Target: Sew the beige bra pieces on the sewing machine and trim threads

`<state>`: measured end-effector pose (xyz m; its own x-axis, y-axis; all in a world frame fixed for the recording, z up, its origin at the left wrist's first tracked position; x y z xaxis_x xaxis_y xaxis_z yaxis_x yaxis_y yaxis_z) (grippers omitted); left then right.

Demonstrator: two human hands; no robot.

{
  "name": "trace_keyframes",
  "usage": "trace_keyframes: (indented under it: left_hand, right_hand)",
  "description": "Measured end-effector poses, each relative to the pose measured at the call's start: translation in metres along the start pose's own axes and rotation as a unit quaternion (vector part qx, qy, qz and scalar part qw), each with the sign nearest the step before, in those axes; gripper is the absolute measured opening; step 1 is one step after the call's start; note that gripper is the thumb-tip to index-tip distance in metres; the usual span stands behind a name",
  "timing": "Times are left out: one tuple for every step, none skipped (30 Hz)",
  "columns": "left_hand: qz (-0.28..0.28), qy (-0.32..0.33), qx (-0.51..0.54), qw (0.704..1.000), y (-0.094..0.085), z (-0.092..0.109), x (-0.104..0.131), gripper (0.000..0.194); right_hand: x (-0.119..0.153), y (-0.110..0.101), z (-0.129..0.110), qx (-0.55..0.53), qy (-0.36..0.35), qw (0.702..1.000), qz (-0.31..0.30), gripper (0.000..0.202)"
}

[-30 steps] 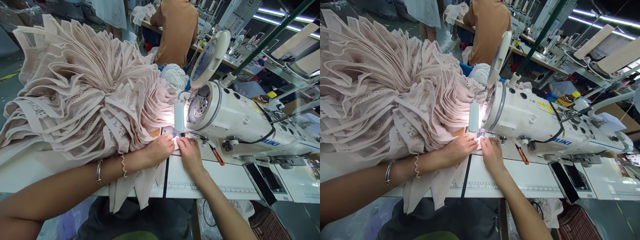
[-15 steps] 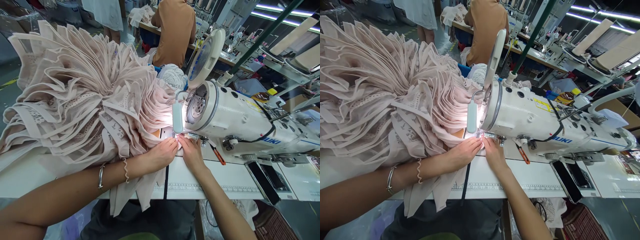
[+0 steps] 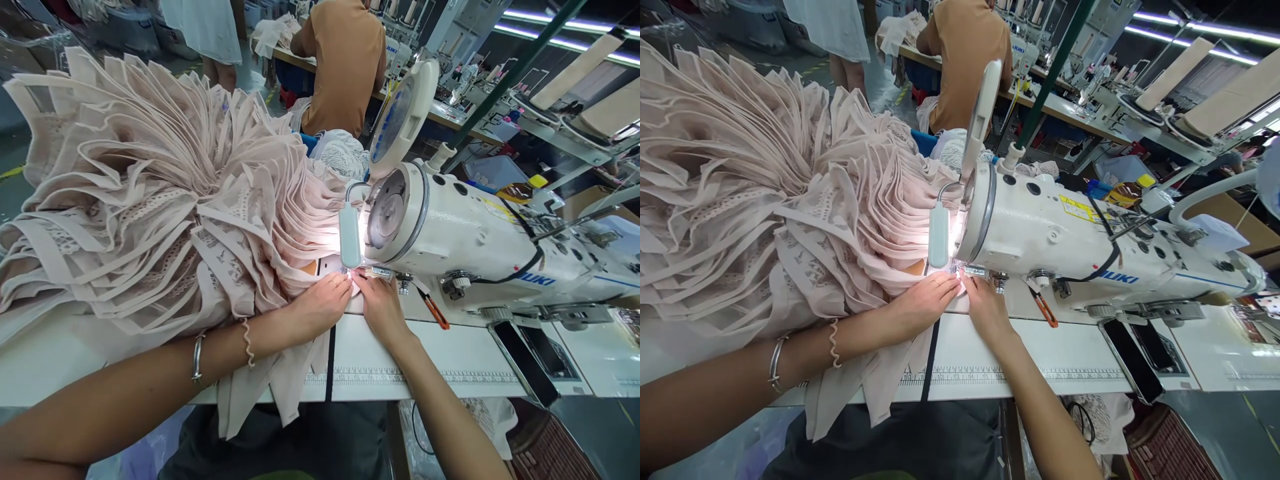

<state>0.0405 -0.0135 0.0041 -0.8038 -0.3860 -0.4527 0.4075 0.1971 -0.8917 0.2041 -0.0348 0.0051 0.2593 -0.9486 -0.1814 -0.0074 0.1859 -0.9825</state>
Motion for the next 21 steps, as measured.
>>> trace_keyframes:
  left_hand:
    - [-0.008, -0.004, 0.001, 1.0, -0.001, 0.0, 0.0, 0.03]
    - [-0.016, -0.008, 0.003, 1.0, -0.001, -0.001, 0.0, 0.03]
    - [-0.022, -0.011, 0.007, 1.0, -0.002, -0.001, 0.0, 0.03]
    - [-0.025, -0.014, 0.012, 1.0, -0.002, -0.002, 0.0, 0.03]
    - [-0.026, -0.016, 0.017, 0.999, -0.002, -0.002, -0.001, 0.03]
    - [-0.025, -0.019, 0.021, 0.999, -0.002, -0.002, -0.001, 0.03]
    - [-0.025, -0.021, 0.024, 0.999, -0.002, -0.002, -0.001, 0.03]
    - [-0.023, -0.023, 0.026, 0.999, -0.002, -0.003, -0.001, 0.03]
    - [-0.022, -0.023, 0.026, 0.999, -0.001, -0.003, -0.002, 0.03]
    - [-0.021, -0.024, 0.026, 0.999, -0.001, -0.003, -0.002, 0.031]
    - [-0.022, -0.024, 0.027, 0.999, -0.001, -0.004, -0.002, 0.031]
    - [-0.023, -0.025, 0.027, 0.999, 0.0, -0.004, -0.002, 0.032]
    - [-0.026, -0.026, 0.028, 0.999, 0.0, -0.005, -0.002, 0.032]
    - [-0.028, -0.026, 0.027, 0.999, 0.001, -0.005, -0.001, 0.032]
    - [-0.03, -0.026, 0.024, 0.999, 0.001, -0.005, -0.001, 0.032]
    - [-0.031, -0.026, 0.021, 0.999, 0.002, -0.006, -0.001, 0.032]
    - [-0.032, -0.027, 0.019, 0.999, 0.002, -0.006, 0.0, 0.032]
    - [-0.031, -0.027, 0.017, 0.999, 0.002, -0.005, 0.0, 0.031]
    - [-0.03, -0.028, 0.016, 0.999, 0.002, -0.005, 0.0, 0.031]
    - [-0.027, -0.027, 0.015, 0.999, 0.001, -0.004, 0.0, 0.031]
    - [-0.025, -0.026, 0.012, 0.999, 0.0, -0.004, 0.0, 0.031]
  right_hand:
    - [-0.001, -0.001, 0.0, -0.001, 0.002, 1.0, -0.009, 0.055]
    - [-0.001, -0.003, 0.0, 0.0, 0.007, 1.0, -0.019, 0.056]
    - [-0.002, -0.004, -0.001, 0.002, 0.013, 0.999, -0.031, 0.056]
    - [-0.002, -0.005, -0.001, 0.005, 0.02, 0.999, -0.044, 0.057]
    - [-0.003, -0.006, -0.002, 0.008, 0.027, 0.998, -0.058, 0.058]
    - [-0.003, -0.007, -0.003, 0.01, 0.033, 0.997, -0.072, 0.059]
    - [-0.004, -0.008, -0.004, 0.012, 0.037, 0.996, -0.085, 0.06]
    - [-0.004, -0.008, -0.004, 0.013, 0.04, 0.995, -0.095, 0.06]
    - [-0.005, -0.008, -0.004, 0.013, 0.042, 0.994, -0.1, 0.061]
    - [-0.005, -0.008, -0.004, 0.012, 0.043, 0.994, -0.101, 0.061]
    - [-0.005, -0.008, -0.004, 0.01, 0.044, 0.994, -0.097, 0.061]
    - [-0.005, -0.007, -0.004, 0.008, 0.044, 0.995, -0.089, 0.061]
    - [-0.004, -0.006, -0.003, 0.006, 0.042, 0.996, -0.079, 0.061]
    - [-0.004, -0.004, -0.002, 0.005, 0.038, 0.997, -0.068, 0.061]
    - [-0.003, -0.002, -0.002, 0.003, 0.033, 0.998, -0.057, 0.061]
    - [-0.003, -0.001, -0.001, 0.002, 0.028, 0.999, -0.047, 0.061]
    - [-0.003, 0.001, 0.0, 0.001, 0.023, 0.999, -0.038, 0.061]
    - [-0.002, 0.002, 0.001, -0.001, 0.019, 0.999, -0.031, 0.06]
    - [-0.002, 0.004, 0.001, -0.002, 0.017, 1.0, -0.026, 0.06]
    - [-0.002, 0.005, 0.002, -0.004, 0.017, 1.0, -0.023, 0.06]
    - [-0.002, 0.006, 0.002, -0.008, 0.016, 1.0, -0.023, 0.06]
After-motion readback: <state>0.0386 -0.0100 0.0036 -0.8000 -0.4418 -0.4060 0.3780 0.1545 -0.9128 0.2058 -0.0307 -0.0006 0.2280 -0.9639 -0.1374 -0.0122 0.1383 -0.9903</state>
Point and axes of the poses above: each hand's wrist, its own x-axis away from the middle knuckle, its own y-axis out of the palm, z = x × y, the point moved 2 cm from there along -x, towards the middle knuckle, and after that the axes turned 1 degree about y, right-handed, at the moved point
